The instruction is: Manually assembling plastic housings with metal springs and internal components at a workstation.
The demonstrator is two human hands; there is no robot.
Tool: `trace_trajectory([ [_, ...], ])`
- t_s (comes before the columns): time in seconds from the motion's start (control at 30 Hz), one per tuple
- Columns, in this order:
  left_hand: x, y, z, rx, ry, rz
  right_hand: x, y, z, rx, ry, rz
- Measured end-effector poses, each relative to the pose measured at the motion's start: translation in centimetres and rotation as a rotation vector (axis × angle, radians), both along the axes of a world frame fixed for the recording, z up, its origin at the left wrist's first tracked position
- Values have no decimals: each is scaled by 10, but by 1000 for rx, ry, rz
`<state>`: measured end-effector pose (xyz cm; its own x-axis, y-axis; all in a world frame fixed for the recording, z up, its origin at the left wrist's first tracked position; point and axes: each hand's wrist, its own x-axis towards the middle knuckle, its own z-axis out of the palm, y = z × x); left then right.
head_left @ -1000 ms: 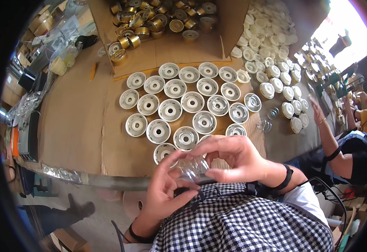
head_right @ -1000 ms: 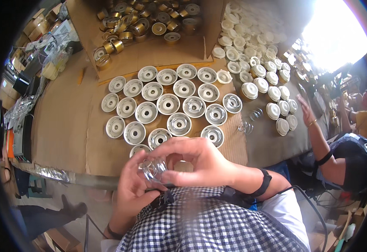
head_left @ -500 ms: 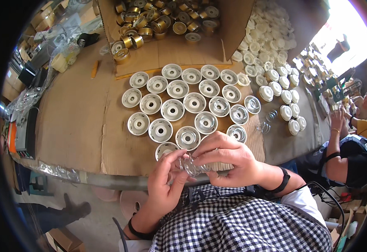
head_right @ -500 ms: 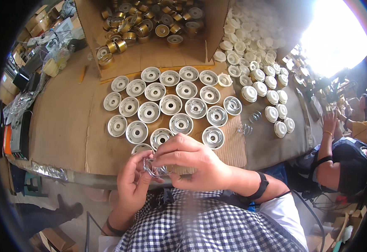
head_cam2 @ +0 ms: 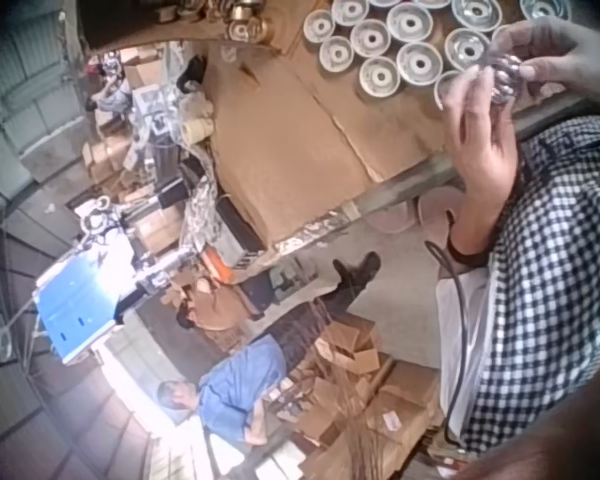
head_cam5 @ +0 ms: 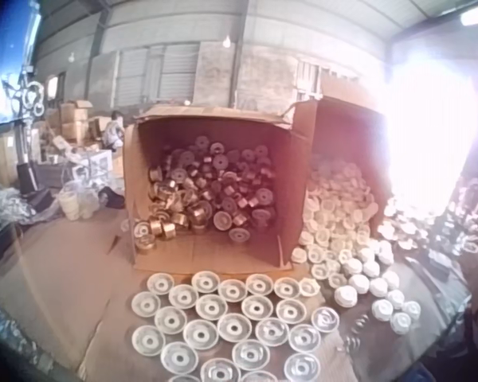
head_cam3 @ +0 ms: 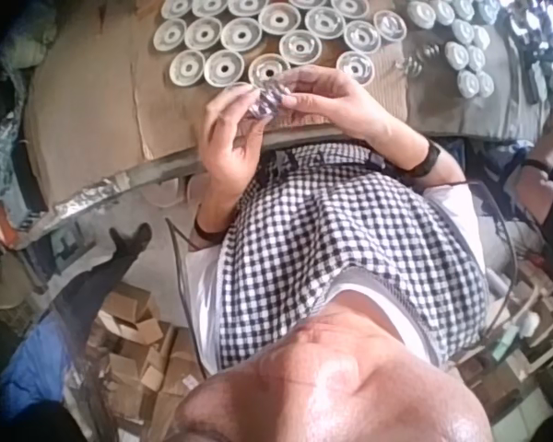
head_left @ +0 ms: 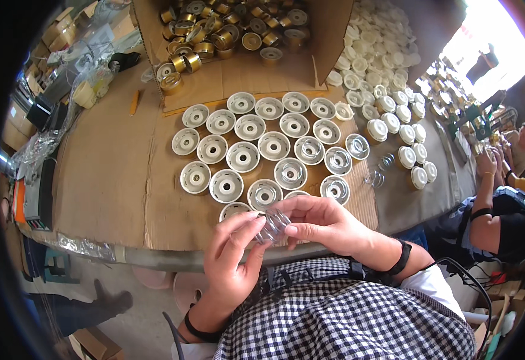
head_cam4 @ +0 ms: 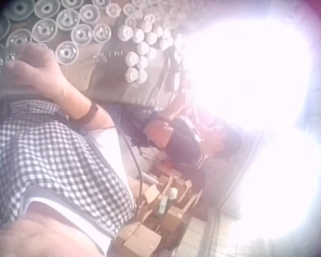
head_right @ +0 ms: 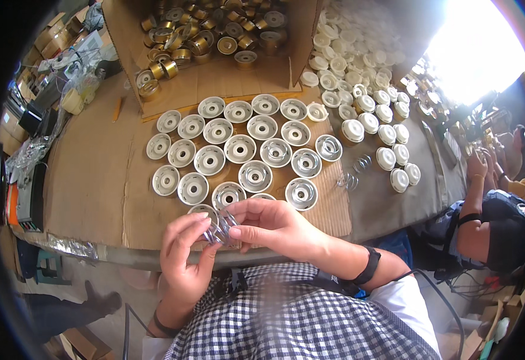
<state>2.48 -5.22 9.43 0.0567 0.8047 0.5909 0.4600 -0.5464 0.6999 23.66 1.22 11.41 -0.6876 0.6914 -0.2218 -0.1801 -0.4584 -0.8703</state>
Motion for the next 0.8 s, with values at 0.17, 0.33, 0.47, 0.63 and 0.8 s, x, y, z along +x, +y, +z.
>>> trace_trajectory([
  [0.17,2,-1,1,-41,-62,39,3,-2,-10,282,-6,-43],
  [0.33,-5,-1,-4,-239,-313,34,2,-8,4,603,-191,-28],
  [0.47,-5,-2,-3,-368,-534,-47,5,-6,4,953,-286,-35],
  [0.63,-11,-2,-4,-612,-815,-125,8,-2,-3,1252,-306,-100],
  [0.8,-21,-4,-4,-683,-958,-159,12,1,1,1200,-344,-162],
])
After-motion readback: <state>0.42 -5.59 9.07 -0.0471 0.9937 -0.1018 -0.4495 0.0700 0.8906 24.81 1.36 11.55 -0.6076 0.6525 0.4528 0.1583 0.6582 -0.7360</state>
